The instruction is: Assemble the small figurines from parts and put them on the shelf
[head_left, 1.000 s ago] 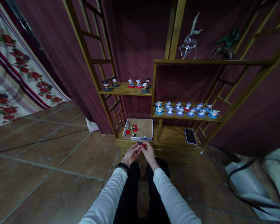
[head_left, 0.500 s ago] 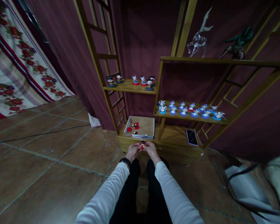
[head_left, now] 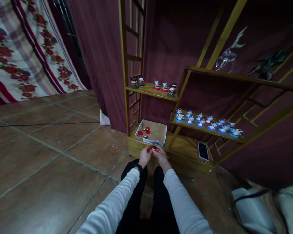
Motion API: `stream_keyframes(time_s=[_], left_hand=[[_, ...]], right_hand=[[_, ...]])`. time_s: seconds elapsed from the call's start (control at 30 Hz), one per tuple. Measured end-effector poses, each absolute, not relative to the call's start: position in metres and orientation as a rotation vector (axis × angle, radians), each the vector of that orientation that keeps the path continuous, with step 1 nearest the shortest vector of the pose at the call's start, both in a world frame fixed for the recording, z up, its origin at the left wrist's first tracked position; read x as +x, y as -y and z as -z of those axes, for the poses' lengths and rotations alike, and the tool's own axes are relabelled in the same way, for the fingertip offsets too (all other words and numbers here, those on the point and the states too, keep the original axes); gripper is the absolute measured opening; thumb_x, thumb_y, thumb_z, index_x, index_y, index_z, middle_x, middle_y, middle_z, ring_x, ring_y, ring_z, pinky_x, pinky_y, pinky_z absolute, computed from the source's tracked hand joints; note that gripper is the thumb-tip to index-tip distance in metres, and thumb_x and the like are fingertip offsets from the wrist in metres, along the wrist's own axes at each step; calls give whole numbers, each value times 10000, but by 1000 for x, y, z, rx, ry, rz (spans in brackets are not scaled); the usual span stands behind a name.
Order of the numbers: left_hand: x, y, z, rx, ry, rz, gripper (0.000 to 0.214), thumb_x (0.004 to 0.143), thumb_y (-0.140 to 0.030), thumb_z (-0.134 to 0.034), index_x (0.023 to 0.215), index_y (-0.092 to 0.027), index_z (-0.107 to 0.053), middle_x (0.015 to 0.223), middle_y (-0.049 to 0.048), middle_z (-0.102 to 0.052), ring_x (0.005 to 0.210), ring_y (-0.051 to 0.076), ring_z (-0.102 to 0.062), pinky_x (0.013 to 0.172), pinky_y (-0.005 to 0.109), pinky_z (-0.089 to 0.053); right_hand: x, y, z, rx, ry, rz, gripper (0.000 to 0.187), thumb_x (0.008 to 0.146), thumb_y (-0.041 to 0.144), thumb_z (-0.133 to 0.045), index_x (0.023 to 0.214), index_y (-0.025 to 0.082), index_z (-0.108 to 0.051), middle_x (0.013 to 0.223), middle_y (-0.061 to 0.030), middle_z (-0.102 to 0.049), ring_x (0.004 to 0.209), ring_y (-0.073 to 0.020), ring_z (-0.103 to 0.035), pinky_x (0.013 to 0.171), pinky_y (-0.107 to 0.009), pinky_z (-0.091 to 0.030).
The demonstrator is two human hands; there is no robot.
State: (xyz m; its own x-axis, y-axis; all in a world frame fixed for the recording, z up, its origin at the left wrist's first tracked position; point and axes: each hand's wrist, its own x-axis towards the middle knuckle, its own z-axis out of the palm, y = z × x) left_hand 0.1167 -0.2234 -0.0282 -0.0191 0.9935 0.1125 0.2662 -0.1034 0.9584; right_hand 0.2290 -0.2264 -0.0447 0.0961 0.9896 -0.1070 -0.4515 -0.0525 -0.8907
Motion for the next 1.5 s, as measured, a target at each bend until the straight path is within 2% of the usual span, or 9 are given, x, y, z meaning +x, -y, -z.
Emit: stream_keyframes(time_s=[0.13, 0.33, 0.53, 1.07, 1.3, 1.37, 1.5], left_hand=[[114, 237, 15, 1895, -1510, -1076, 289, 815, -212, -493, 1094, -181, -559, 1054, 91, -622, 963, 185, -573, 847, 298, -416], [107, 249, -3, 2324, -1638, -839, 260, 862, -265, -398, 1055, -174, -546, 974, 103, -594, 914, 202, -542, 824, 319, -374], [102, 254, -8, 2612, -1589, -799, 332, 852, -180, -366, 1163, -141, -477, 957, 120, -569, 908, 220, -515, 838, 365, -330], [101, 261, -6, 2824, -1491, -737, 339, 844, -134, -359, 1161, -98, -476, 978, 127, -566, 904, 219, -512, 907, 403, -299], [102, 261, -3, 2579, -1551, -792, 399, 881, -267, -361, 1247, -118, -407, 970, 123, -604, 929, 210, -543, 899, 374, -322], [100, 255, 2, 2377, -1546, -791, 361, 873, -332, -382, 1174, -159, -485, 933, 99, -626, 873, 197, -571, 807, 323, -377], [95, 236, 16, 1921, -1408, -840, 292, 803, -410, -486, 832, -157, -630, 712, 56, -643, 657, 163, -585, 608, 248, -395]], right_hand=[[233, 229, 42, -921, 742, -1426, 415, 487, 199, -751, 885, 206, -637, 845, -14, -674, 776, -151, -613, 751, -288, -477], [238, 231, 41, -896, 749, -1488, 390, 518, 143, -730, 886, 237, -645, 868, 17, -671, 756, -125, -602, 713, -251, -479], [237, 230, 44, -916, 744, -1509, 444, 520, 104, -714, 931, 255, -640, 948, 19, -665, 807, -137, -603, 720, -257, -477], [244, 242, 30, -962, 854, -1478, 418, 511, 82, -677, 890, 254, -638, 971, 18, -652, 854, -139, -579, 750, -258, -455], [247, 246, 31, -931, 884, -1416, 424, 532, 108, -680, 926, 257, -627, 996, 8, -650, 918, -156, -571, 822, -296, -437], [247, 244, 33, -923, 880, -1415, 417, 535, 122, -689, 926, 253, -627, 977, 7, -657, 915, -158, -575, 835, -304, -433], [245, 241, 34, -934, 847, -1486, 405, 531, 152, -712, 919, 234, -629, 936, -5, -670, 878, -162, -593, 811, -309, -445]])
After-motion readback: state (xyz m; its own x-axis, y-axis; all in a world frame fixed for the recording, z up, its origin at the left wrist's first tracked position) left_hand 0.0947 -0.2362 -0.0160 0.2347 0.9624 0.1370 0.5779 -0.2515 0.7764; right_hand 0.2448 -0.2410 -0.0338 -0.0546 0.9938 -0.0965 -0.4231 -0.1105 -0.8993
